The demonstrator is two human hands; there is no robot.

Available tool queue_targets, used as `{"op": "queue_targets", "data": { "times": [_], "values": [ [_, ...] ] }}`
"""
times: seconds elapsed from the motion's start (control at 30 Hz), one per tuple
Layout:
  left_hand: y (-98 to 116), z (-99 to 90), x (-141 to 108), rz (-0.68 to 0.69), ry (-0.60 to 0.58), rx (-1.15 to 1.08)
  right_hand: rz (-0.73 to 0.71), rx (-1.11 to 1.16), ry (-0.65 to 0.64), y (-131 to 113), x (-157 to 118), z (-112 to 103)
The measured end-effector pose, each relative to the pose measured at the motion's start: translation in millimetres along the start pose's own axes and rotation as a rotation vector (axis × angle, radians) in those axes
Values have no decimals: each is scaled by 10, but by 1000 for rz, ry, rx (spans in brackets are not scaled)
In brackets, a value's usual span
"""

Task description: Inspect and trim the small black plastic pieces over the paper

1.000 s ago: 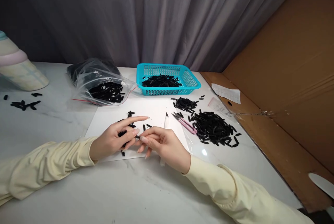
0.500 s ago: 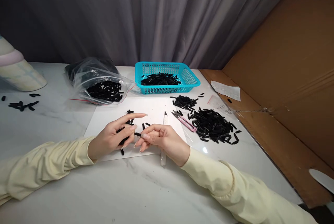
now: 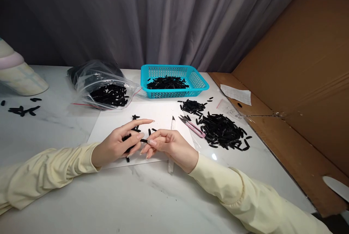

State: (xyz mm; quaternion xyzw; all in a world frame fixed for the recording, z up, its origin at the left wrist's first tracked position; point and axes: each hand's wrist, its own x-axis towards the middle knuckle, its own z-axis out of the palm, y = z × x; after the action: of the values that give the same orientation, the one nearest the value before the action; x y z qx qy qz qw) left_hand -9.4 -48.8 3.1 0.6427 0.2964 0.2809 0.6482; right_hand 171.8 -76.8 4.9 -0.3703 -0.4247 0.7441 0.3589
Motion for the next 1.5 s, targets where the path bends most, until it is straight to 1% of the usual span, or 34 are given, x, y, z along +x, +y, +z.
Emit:
{"op": "queue_targets", "data": {
  "times": [0.1, 0.2, 0.3, 0.4, 0.47, 0.53, 0.63, 0.73, 0.87, 0.97, 1.13, 1.23, 1.5],
  "values": [
    [13, 10, 8, -21, 10, -20, -27, -50, -2, 16, 1, 0],
    [30, 18, 21, -33, 43, -39, -117, -166, 48, 28, -21, 4],
    [39, 16, 32, -52, 94, -32, -290, -394, 150, 29, -56, -1],
    [28, 7, 31, -64, 108, 8, -531, -720, 241, 29, -83, -32],
    [10, 1, 26, -52, 104, 48, -672, -907, 269, 33, -87, -65],
    [-12, -2, 18, -26, 110, 107, -742, -999, 276, 39, -83, -101],
    [-39, -4, 12, 33, 128, 214, -731, -1022, 278, 43, -71, -145],
    [-44, -6, 12, 95, 152, 325, -717, -1056, 245, 35, -66, -164],
    [-34, -4, 14, 153, 196, 430, -757, -1116, 207, 29, -65, -167],
    [-32, -2, 19, 166, 237, 480, -782, -1177, 230, 34, -68, -174],
    [-52, 0, 27, 177, 263, 576, -833, -1301, 249, 44, -72, -203],
    [-68, 3, 20, 189, 282, 634, -864, -1352, 222, 62, -64, -218],
    [-75, -4, 11, 179, 261, 656, -935, -1486, 151, 79, -47, -243]
  ]
}}
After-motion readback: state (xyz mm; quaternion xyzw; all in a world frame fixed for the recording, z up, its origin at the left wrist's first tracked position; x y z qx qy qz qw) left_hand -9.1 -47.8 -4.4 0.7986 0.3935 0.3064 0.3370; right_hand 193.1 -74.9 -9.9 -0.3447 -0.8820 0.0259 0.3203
